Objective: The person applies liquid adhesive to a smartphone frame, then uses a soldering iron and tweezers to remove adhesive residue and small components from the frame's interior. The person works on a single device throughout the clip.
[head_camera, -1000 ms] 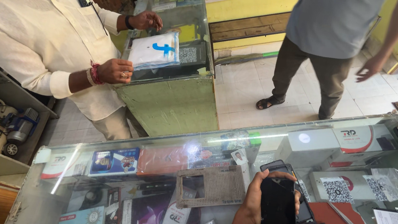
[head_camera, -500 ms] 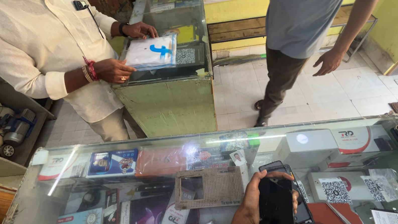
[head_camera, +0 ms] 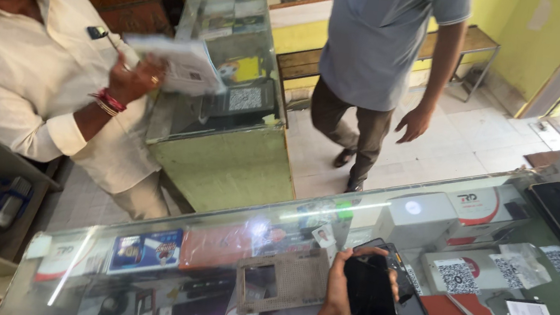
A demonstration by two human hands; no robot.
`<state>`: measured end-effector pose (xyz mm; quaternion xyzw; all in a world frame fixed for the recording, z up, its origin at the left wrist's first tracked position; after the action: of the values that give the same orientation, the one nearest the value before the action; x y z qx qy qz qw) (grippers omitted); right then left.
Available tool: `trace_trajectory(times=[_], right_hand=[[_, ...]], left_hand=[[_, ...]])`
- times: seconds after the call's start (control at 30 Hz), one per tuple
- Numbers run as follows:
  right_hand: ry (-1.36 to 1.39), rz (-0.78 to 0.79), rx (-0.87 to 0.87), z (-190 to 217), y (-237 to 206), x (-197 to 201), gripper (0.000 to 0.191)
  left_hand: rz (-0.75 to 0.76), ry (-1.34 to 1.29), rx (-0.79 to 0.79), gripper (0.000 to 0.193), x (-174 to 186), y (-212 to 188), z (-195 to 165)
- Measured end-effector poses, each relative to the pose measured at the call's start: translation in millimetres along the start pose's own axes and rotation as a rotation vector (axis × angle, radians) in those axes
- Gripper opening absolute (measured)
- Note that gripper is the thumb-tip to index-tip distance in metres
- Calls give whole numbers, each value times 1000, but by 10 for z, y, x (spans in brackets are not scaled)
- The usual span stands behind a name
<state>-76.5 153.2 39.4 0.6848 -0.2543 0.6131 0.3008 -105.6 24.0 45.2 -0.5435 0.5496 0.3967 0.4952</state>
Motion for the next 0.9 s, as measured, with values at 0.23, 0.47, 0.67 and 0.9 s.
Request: trace_trajectory(times=[0.23,0.47,0.67,0.9], right_hand=[[91,-95,-112,-130,45,84,50],[446,414,-385,-333,-137,-330,39],[745,386,-595,-375,-237,-371,40],[937,592,-488,-252,-189,-614,42]], left_hand=[[-56,100,-143,60,13,-16,-112],[2,178,-180,60,-66,-66,-99],[54,194,-183,64,-65,-68,-63],[125,182,-181,63,-46,-81,-63]])
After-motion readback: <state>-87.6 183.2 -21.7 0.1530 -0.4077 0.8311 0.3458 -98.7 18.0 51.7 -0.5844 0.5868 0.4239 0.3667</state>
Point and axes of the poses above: each hand's wrist, its own y-axis towards the middle knuckle, its own x-axis out of the back of the hand, z = x × y, the point moved 9 cm from there along y, towards the middle knuckle, and after that the axes turned 5 degrees about -y, right-handed, at the moved point
